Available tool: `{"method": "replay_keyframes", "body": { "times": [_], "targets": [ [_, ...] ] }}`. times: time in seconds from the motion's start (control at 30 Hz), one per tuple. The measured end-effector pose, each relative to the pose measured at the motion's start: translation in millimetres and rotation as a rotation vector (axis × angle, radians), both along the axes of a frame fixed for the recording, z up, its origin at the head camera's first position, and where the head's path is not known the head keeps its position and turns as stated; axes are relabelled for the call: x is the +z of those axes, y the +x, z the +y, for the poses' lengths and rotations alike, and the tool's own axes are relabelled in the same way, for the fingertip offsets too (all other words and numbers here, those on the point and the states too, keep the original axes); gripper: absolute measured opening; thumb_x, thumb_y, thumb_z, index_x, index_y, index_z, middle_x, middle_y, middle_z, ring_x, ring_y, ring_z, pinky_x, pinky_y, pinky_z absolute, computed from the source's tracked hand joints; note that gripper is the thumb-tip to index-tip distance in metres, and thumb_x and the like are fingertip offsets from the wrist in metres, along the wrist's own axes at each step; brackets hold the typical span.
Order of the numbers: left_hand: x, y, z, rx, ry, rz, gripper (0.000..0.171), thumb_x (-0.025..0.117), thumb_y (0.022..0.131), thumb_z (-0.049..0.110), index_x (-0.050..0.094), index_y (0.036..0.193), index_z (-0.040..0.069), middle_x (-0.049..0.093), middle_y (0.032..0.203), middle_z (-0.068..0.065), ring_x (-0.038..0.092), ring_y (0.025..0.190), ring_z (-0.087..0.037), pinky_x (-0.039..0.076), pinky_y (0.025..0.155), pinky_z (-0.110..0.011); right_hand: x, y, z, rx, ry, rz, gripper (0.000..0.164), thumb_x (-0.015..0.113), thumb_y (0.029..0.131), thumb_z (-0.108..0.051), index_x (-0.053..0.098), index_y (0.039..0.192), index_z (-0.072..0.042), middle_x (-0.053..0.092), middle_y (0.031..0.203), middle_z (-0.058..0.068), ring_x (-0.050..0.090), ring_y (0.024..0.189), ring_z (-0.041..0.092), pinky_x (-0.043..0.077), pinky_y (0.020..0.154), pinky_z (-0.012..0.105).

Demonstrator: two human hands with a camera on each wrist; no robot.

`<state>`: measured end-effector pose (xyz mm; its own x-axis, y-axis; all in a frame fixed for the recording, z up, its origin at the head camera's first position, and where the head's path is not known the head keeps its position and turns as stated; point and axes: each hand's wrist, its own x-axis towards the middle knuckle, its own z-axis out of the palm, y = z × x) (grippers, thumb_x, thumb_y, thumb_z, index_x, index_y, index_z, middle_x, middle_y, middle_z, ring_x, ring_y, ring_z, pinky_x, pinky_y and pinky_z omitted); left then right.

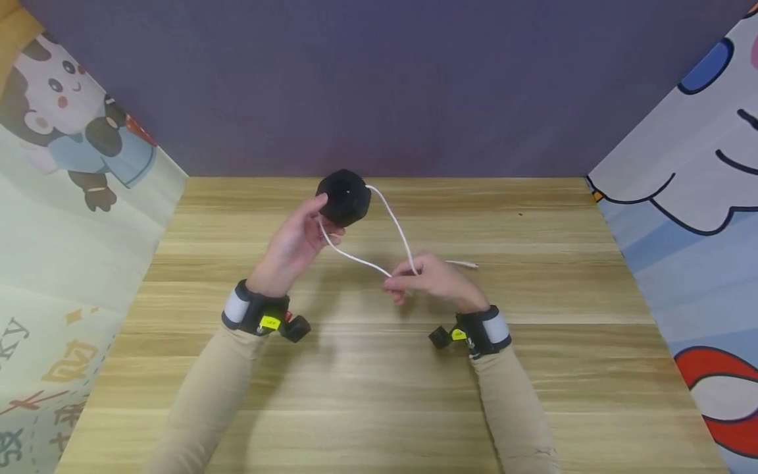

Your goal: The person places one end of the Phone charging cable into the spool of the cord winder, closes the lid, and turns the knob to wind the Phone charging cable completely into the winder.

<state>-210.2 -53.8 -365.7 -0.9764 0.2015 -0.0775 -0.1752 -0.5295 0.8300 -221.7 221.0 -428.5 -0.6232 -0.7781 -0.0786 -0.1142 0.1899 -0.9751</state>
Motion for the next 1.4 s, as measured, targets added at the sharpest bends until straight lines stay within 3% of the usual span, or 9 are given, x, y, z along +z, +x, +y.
{"method": "replay_keyframes", "body": {
  "times": [0.13, 0.3, 0.67, 0.87, 1.1, 1.27, 1.4],
  "targets": [
    [4.9, -1.0, -8.0, 0.045, 0.052, -0.001, 0.014, 0.052, 0.102, 0.018, 0.06, 0.108, 0.008, 0.073, 0.075, -0.004, 0.071, 0.062, -0.013, 0.061, 0.066, -0.025, 1.6, 0.2, 8.7, -0.01, -0.019, 0.005, 0.025, 0.065, 0.102, -0.012, 0.072, 0.103, 0.012, 0.075, 0.076, 0.004, 0.071, 0.075, 0.02, 0.058, 0.078, 0.033],
    [10.0, -3.0, -19.7, 0.077, 0.066, -0.001, 0.015, 0.051, 0.104, 0.02, 0.061, 0.106, 0.009, 0.074, 0.075, -0.004, 0.071, 0.061, -0.013, 0.061, 0.064, -0.025, 1.0, -0.6, 16.3, -0.028, -0.041, -0.007, 0.024, 0.062, 0.104, -0.012, 0.074, 0.105, 0.009, 0.075, 0.077, 0.006, 0.074, 0.084, 0.023, 0.058, 0.087, 0.031],
    [17.1, -4.3, -38.7, 0.126, 0.064, 0.032, 0.015, 0.054, 0.105, 0.021, 0.064, 0.101, 0.01, 0.075, 0.075, -0.004, 0.071, 0.061, -0.013, 0.061, 0.062, -0.024, 1.2, -0.4, 34.0, -0.045, -0.053, -0.043, 0.02, 0.059, 0.105, -0.01, 0.076, 0.107, 0.0, 0.076, 0.077, 0.006, 0.073, 0.071, 0.019, 0.06, 0.084, 0.032],
    [18.3, -5.0, -45.7, 0.162, 0.086, 0.024, 0.013, 0.057, 0.104, 0.021, 0.063, 0.102, 0.01, 0.074, 0.075, -0.005, 0.071, 0.061, -0.014, 0.06, 0.061, -0.023, 0.1, -1.2, 44.1, -0.041, -0.072, -0.02, 0.024, 0.059, 0.105, -0.007, 0.07, 0.109, 0.014, 0.075, 0.075, 0.002, 0.072, 0.074, 0.016, 0.058, 0.086, 0.027],
    [14.5, -3.4, -55.7, 0.194, 0.128, 0.048, 0.015, 0.056, 0.105, 0.021, 0.063, 0.101, 0.008, 0.075, 0.076, -0.006, 0.072, 0.063, -0.015, 0.061, 0.063, -0.023, -2.7, -2.4, 57.5, -0.066, -0.091, -0.036, 0.019, 0.059, 0.104, -0.003, 0.074, 0.109, 0.006, 0.075, 0.076, 0.0, 0.072, 0.072, 0.015, 0.059, 0.08, 0.03],
    [8.8, -1.3, -62.0, 0.227, 0.149, 0.037, 0.015, 0.058, 0.104, 0.022, 0.065, 0.102, 0.009, 0.074, 0.078, -0.006, 0.071, 0.063, -0.015, 0.061, 0.064, -0.023, -2.7, -2.7, 64.8, -0.11, -0.074, -0.044, 0.021, 0.06, 0.104, -0.006, 0.072, 0.11, 0.009, 0.074, 0.076, 0.001, 0.07, 0.069, 0.014, 0.06, 0.073, 0.033],
    [4.8, 0.4, -68.2, 0.259, 0.158, 0.007, 0.015, 0.059, 0.104, 0.024, 0.063, 0.106, 0.01, 0.073, 0.082, -0.006, 0.07, 0.064, -0.015, 0.06, 0.064, -0.022, -4.2, -3.9, 70.0, -0.125, -0.062, -0.026, 0.019, 0.059, 0.105, -0.007, 0.076, 0.108, 0.0, 0.073, 0.075, 0.002, 0.067, 0.066, 0.012, 0.06, 0.064, 0.035]
  ]
}}
